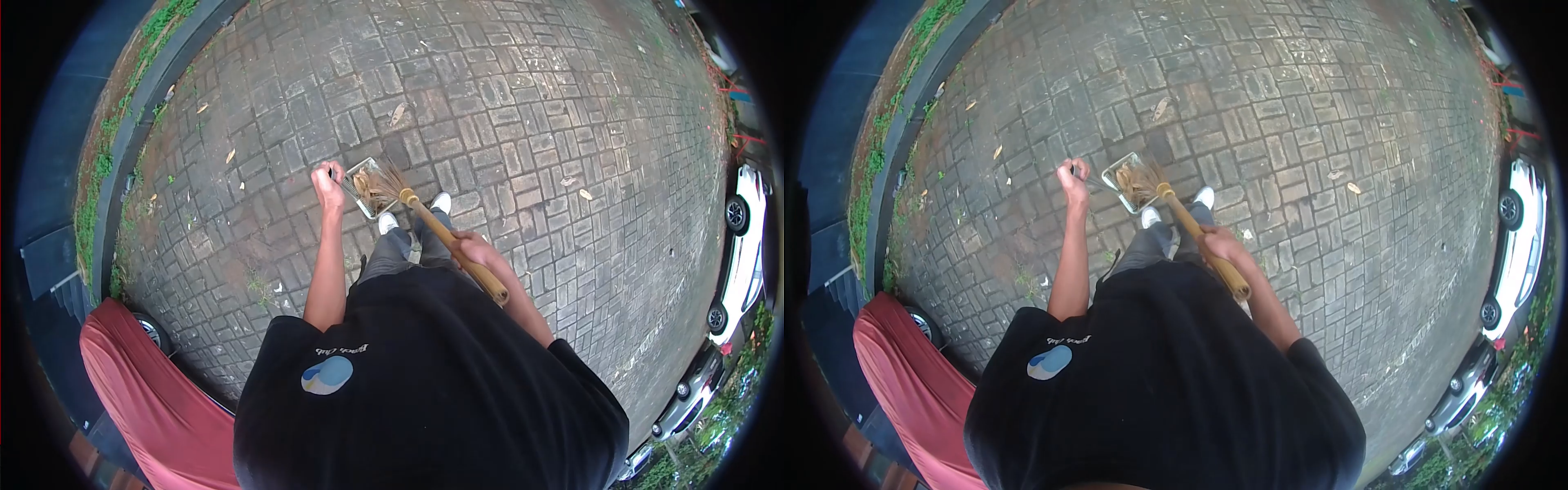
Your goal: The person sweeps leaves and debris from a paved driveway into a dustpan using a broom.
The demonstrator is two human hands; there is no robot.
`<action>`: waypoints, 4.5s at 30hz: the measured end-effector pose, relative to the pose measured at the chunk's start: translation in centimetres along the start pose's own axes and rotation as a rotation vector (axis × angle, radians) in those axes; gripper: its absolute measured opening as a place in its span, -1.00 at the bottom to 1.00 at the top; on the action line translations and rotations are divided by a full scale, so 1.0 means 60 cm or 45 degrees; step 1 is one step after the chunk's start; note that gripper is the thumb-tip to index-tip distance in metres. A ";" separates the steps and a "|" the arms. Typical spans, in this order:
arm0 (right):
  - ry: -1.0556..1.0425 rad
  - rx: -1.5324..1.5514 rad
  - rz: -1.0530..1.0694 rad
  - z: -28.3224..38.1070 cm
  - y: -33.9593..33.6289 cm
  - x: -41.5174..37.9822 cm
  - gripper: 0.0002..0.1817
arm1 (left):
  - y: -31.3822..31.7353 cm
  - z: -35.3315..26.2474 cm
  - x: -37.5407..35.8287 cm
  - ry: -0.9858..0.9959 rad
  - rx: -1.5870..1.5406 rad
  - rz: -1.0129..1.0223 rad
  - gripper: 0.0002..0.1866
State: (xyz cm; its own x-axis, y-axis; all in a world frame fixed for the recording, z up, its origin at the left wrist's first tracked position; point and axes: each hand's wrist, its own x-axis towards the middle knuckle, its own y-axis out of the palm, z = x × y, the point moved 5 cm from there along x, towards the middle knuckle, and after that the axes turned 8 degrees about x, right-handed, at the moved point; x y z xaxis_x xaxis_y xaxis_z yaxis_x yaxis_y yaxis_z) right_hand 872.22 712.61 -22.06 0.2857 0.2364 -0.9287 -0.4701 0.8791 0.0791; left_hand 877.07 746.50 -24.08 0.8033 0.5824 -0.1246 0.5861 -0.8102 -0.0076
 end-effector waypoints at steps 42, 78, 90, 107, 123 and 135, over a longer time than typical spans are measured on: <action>-0.393 1.245 -0.584 -0.209 -0.336 -0.234 -0.32 | 0.545 -0.124 -0.085 -0.089 -0.455 0.648 -0.54; -0.210 1.382 -1.327 -0.327 -1.194 -0.185 -0.36 | 1.573 0.022 -0.341 -0.245 -0.167 1.243 -0.64; -0.034 0.874 -0.966 -0.377 -1.331 -0.068 -0.57 | 1.617 0.046 -0.402 -0.080 0.017 1.424 -0.56; -0.041 0.484 -1.147 -0.261 -1.255 -0.118 -0.46 | 1.609 0.006 -0.371 0.004 0.202 1.483 -0.58; -0.105 1.025 -0.733 -0.202 -1.165 -0.288 -0.48 | 1.609 0.004 -0.357 0.193 0.316 1.451 -0.58; -0.072 0.792 -0.600 -0.230 -1.191 -0.180 -0.60 | 1.595 0.003 -0.350 -0.015 0.196 1.505 -0.53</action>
State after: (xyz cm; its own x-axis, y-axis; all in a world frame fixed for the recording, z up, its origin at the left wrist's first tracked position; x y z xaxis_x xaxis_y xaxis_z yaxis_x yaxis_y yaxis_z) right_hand 891.19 641.50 -22.69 0.3887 -0.2138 -0.8962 0.2615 0.9583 -0.1152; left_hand 916.28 656.75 -22.38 0.8354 -0.5306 -0.1436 -0.5362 -0.8441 -0.0006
